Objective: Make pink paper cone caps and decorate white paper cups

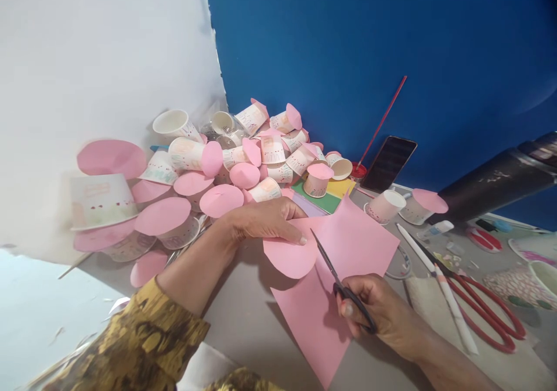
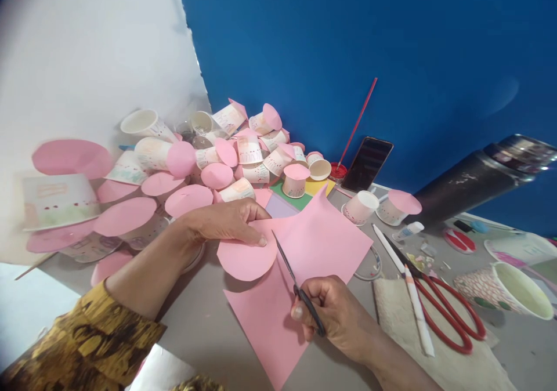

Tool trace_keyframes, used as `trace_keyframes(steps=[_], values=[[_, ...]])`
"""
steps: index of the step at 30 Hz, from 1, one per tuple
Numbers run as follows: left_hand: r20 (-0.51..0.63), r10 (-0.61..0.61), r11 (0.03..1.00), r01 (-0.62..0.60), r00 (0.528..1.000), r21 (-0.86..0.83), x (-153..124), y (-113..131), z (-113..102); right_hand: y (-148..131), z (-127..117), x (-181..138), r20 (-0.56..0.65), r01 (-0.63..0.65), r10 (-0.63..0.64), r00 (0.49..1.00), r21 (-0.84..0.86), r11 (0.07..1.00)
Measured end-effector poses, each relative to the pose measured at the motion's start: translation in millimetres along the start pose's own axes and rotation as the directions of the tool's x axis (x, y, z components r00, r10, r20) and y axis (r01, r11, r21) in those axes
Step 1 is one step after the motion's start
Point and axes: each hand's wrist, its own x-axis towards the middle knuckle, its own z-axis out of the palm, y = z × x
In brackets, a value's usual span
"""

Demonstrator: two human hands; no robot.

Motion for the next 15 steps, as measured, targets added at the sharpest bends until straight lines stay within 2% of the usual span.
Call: trace_keyframes(steps=[4,8,12,15], values=[[-0.01,-0.019,0.998,0.018,1.0,-0.067,-1.7,0.9,-2.0,2.3,-1.0,0.9,-0.021,0.037,-0.037,0.999,0.014,0.999],[-0.124,-0.018,0.996,0.008,0.992,-0.083,-1.9,3.4,-1.3,6.2,-2.5,1.5,-0.054,0.054,-0.053,0.997,0.011,0.998],[-0.21,-0.004,0.974,-0.044,0.978,-0.222,0.4,5.0,3.8,11.2,-3.1,3.1,-0.051,0.056,-0.053,0.997,0.047,0.997],[-0.22,-0.04,0.953,-0.029,0.975,-0.301,1.3,6.3,7.1,12.2,-2.7,4.2,-0.045,0.056,-0.053,0.998,0.067,0.996]])
